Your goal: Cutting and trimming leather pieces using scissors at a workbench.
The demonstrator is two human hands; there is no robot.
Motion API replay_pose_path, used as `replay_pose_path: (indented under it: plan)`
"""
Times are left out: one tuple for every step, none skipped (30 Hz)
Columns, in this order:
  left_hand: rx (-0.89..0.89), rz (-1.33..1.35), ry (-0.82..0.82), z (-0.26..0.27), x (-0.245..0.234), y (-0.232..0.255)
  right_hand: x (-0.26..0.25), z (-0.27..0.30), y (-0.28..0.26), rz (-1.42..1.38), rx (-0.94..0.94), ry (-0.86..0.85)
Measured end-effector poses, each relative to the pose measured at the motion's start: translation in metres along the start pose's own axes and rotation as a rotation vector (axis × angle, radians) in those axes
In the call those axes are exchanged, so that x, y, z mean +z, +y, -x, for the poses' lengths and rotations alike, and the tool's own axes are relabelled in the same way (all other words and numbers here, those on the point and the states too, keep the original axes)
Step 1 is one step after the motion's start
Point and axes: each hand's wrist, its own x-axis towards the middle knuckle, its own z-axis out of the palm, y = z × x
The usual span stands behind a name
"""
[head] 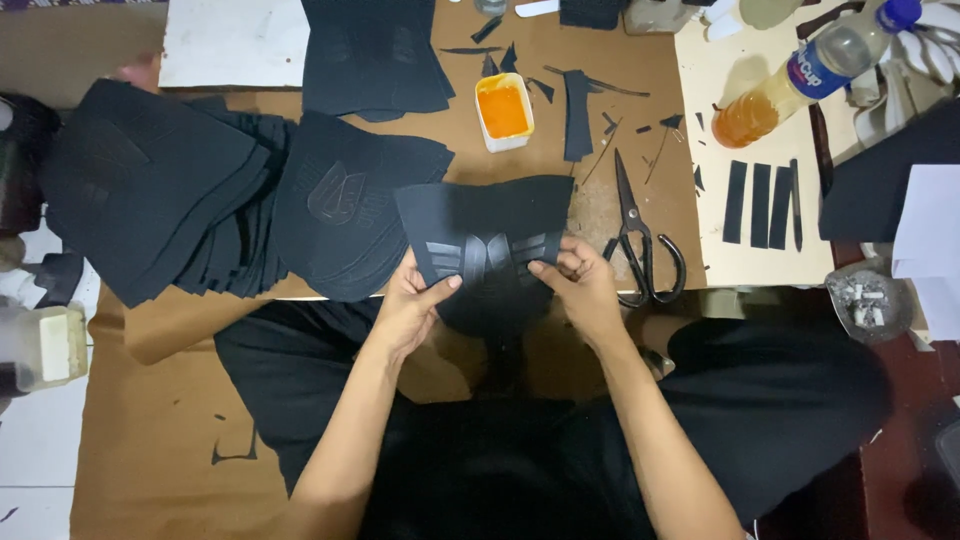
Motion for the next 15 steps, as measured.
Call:
replay_pose_path:
  plan:
    - [-0.001,0.001,0.001,-0.003,0.0,-0.002,0.001,0.001,-0.002,0.001,0.001,0.0]
    - [0.01,-0.014,0.031,-0.006,0.0,-0.004,0.002,0.002,-0.004,0.002,0.006,0.017]
    - [0.022,-0.029,0.062,-0.008,0.0,-0.006,0.002,0.003,-0.006,0.003,0.011,0.035]
    - [0.02,-0.028,0.063,-0.013,0.0,-0.009,-0.002,-0.003,0.007,0.004,0.013,0.035]
    - [0.045,-0.059,0.074,-0.018,-0.001,-0.013,-0.008,-0.009,0.02,0.003,0.016,0.056]
    - [0.07,-0.09,0.084,-0.024,-0.001,-0.016,-0.013,-0.016,0.033,0.001,0.018,0.078]
    - [0.069,-0.09,0.083,-0.029,-0.002,-0.021,-0.007,-0.012,0.013,0.001,0.018,0.08]
    - [0.099,-0.189,0.107,-0.033,-0.003,-0.027,-0.001,-0.007,-0.006,0.046,0.005,0.108]
    - [0.13,-0.288,0.13,-0.038,-0.004,-0.032,0.004,-0.003,-0.025,0.092,-0.008,0.136]
    - [0.129,-0.289,0.131,-0.03,0.012,-0.016,0.005,-0.006,-0.027,0.09,-0.007,0.136]
    - [0.151,-0.594,0.189,-0.022,0.027,0.001,0.006,-0.009,-0.028,0.198,-0.024,0.146]
    - [0.172,-0.9,0.242,-0.016,0.044,0.017,0.006,-0.012,-0.03,0.304,-0.041,0.158]
    - [0.172,-0.902,0.24,-0.011,0.047,0.015,0.011,-0.01,-0.037,0.303,-0.041,0.16]
    - [0.364,-1.2,0.334,-0.006,0.049,0.012,0.016,-0.008,-0.043,0.444,-0.123,0.198]
    - [0.565,-1.493,0.426,-0.001,0.051,0.01,0.022,-0.005,-0.05,0.586,-0.204,0.235]
